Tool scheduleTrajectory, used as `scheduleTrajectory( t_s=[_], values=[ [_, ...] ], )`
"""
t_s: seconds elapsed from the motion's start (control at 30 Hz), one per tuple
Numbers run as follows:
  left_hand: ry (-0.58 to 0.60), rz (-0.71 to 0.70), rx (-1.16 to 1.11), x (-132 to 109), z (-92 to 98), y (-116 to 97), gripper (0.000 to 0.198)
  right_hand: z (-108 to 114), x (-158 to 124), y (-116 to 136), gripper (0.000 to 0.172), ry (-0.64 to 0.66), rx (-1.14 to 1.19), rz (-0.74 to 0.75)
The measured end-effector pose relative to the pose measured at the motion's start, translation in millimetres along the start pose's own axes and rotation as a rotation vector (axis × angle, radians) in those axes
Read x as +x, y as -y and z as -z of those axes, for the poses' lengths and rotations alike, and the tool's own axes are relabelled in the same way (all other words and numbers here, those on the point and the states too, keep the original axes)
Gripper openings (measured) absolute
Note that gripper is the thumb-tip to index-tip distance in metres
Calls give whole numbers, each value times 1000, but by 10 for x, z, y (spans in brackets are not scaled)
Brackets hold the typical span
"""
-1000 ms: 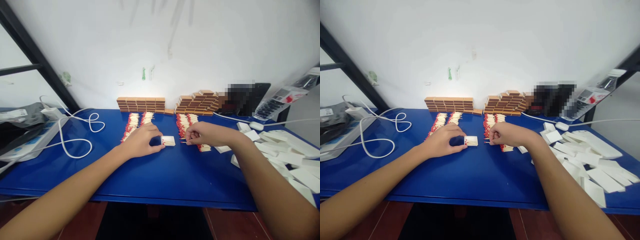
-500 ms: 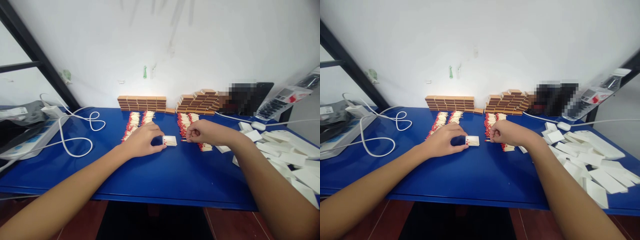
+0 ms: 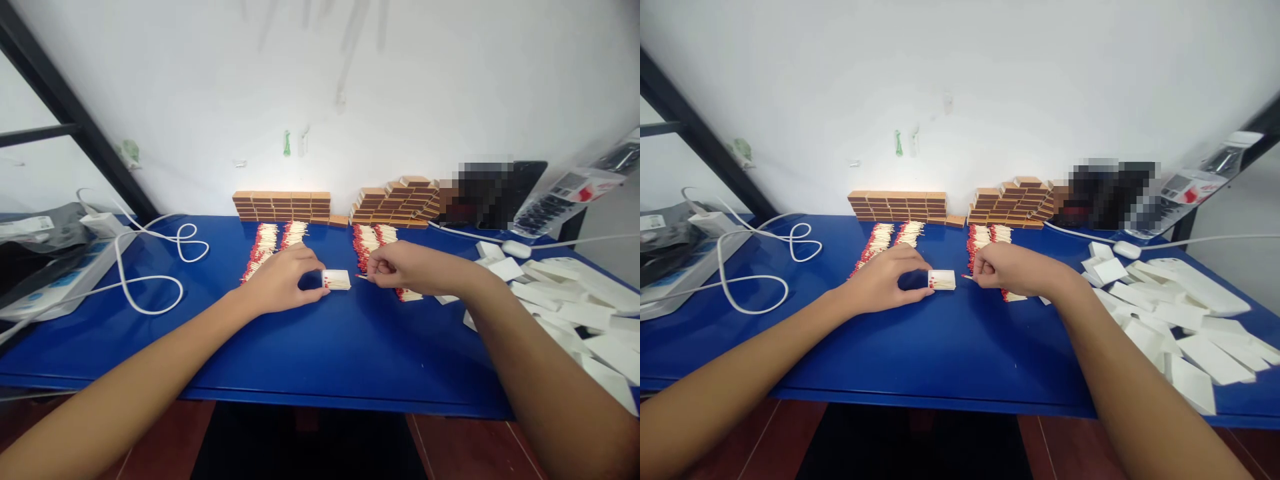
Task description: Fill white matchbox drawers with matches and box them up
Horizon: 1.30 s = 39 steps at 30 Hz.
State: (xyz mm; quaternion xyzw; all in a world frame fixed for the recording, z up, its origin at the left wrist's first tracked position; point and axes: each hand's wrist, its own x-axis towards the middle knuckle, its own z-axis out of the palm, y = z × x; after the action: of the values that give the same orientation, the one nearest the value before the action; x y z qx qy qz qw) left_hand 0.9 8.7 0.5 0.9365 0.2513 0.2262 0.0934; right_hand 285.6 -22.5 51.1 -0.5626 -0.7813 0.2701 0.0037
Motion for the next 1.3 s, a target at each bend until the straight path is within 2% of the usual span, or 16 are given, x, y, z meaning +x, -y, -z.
scheduleTrajectory(
  t_s=[0.17, 0.37, 0.47, 0.6, 0.8, 1.03, 1.3],
  values=[
    [1, -9, -6, 3, 9, -23, 25, -77, 29, 156, 17, -169, 37, 128],
    [3, -16, 13, 4, -1, -38, 24, -280, 143, 290, 16, -206, -11, 211],
    [6, -5, 2, 4, 1, -24, 23, -226, 114, 249, 19, -222, 4, 210],
    [-3, 0, -18, 5, 8, -22, 23, -40, 31, 105, 20, -294, -41, 137],
    [-3, -12, -18, 3, 4, -39, 22, 30, 54, -63, 13, -156, -87, 44],
    [1, -3, 1, 1, 7, -17, 24, 5, 66, -77, 11, -128, -52, -8],
    [11, -12, 1, -2, 1, -42, 25, 0, 88, -195, 19, -47, -71, -43]
  ],
)
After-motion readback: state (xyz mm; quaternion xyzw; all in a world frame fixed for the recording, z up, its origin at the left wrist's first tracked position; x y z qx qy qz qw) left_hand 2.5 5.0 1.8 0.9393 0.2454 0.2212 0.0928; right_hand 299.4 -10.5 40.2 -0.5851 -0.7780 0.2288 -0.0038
